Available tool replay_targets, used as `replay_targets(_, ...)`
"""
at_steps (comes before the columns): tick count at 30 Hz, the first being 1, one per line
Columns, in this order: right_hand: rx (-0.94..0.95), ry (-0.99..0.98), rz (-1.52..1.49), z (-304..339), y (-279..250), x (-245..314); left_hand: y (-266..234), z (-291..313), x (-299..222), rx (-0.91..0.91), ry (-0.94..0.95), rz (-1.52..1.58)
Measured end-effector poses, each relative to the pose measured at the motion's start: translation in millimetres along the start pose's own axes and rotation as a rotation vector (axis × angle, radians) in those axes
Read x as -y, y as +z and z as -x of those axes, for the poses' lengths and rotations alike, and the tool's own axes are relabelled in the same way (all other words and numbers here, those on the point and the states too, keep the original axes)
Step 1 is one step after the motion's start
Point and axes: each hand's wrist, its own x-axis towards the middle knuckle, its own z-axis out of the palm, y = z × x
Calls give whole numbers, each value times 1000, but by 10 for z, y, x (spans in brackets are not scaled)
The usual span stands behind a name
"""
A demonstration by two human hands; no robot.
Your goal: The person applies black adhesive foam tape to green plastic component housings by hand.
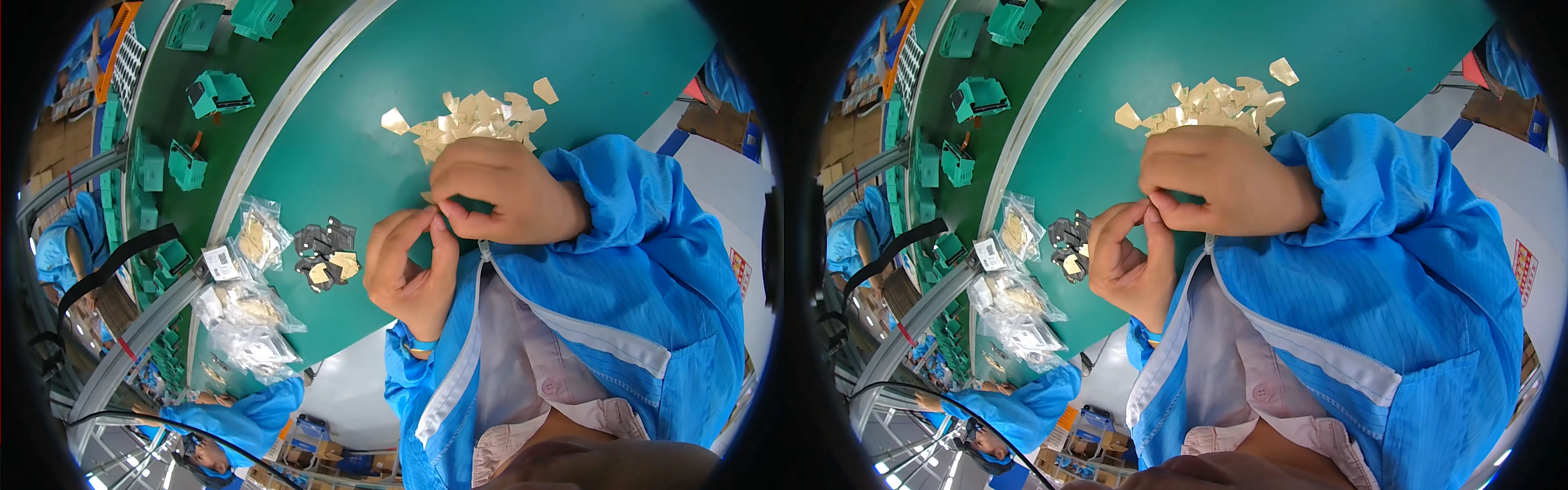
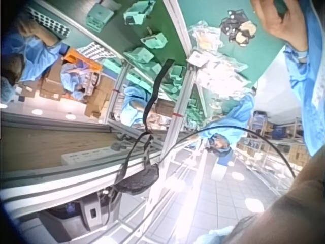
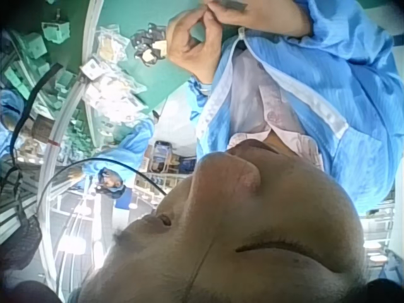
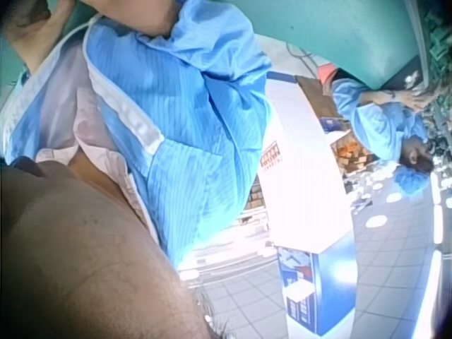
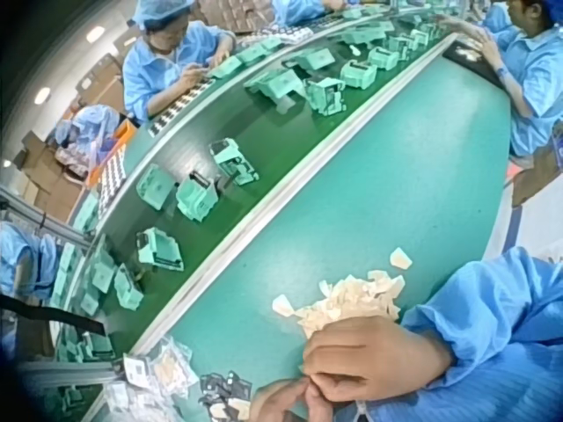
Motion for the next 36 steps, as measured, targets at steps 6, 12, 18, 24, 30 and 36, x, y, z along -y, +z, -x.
replay_targets(6,-90,430,-546,-5,21,6,-6,117,115,-112,-145,284)
replay_targets(12,-151,481,-678,50,17,-21,38,189,188,-146,-166,434)
replay_targets(18,93,316,-309,85,-174,-112,73,192,231,-234,-163,488)
replay_targets(24,-41,336,-269,79,-95,-13,60,191,218,-115,-334,715)
replay_targets(30,115,323,-354,79,-108,-17,164,184,300,0,-361,893)
replay_targets(36,205,74,-50,-16,-225,-88,81,86,167,45,-498,1030)
